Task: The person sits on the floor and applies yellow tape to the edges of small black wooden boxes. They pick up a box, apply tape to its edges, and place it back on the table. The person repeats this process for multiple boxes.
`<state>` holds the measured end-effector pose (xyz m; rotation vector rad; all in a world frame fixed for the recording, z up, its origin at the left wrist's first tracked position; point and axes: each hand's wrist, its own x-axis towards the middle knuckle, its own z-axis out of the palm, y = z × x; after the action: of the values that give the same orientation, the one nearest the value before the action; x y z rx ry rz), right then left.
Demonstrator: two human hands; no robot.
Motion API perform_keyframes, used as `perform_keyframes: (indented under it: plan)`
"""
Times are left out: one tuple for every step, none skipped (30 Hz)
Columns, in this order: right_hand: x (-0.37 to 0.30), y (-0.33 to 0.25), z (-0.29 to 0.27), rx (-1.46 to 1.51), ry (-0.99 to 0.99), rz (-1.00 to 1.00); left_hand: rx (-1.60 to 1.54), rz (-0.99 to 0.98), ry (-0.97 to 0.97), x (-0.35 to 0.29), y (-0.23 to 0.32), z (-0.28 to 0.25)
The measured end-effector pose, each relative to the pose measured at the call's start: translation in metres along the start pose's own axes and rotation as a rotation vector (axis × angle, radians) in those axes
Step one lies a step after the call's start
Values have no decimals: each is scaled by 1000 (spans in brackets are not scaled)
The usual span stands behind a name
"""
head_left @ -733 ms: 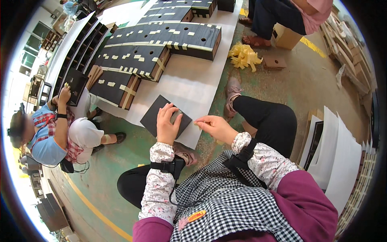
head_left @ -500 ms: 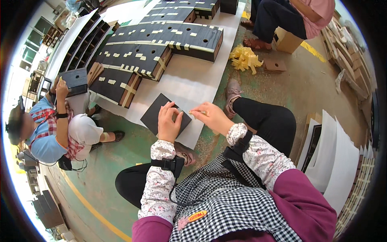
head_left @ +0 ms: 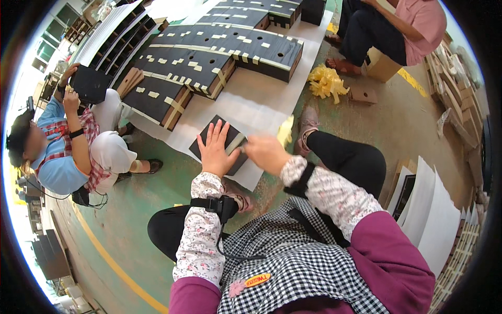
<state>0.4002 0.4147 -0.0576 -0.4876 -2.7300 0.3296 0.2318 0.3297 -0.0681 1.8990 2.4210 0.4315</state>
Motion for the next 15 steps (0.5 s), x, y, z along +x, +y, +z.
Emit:
perform_keyframes:
  plan:
    - [-18,-9,3,-12,-119,23,-1,-40,16,4,-1,1]
    - [-29,-16,0,83,-118,26,5,-89,13,4,0,4]
    - [-28,-11,-3,103,14,57,20,-48,21,6,0,4]
    - [-23,-4,-7,123,146,88,35,-7,28,11,-2,4]
    - [-19,-3,-17,148,258,129,38,28,17,7,1,6]
    - [-4,0,-23,221,331,180,26,26,27,5,4,3]
    - [9,4,-20,186,325,137,19,-12,16,4,5,0]
    - [24,9,-18,146,328,92,15,-11,8,3,5,1]
    - [35,12,-18,105,337,41,16,-11,8,2,4,0]
    - [38,15,-9,11,143,32,12,-18,4,3,4,1]
    - [37,17,-1,-29,161,13,7,-28,-1,3,5,2]
    - [31,15,7,-71,169,-6,7,-32,-11,2,7,3]
    - [26,16,12,-112,177,-24,19,-5,24,6,6,2]
    - [21,12,10,-152,189,-68,29,11,53,6,6,4]
    - [17,9,8,-162,138,-70,38,28,81,3,6,5]
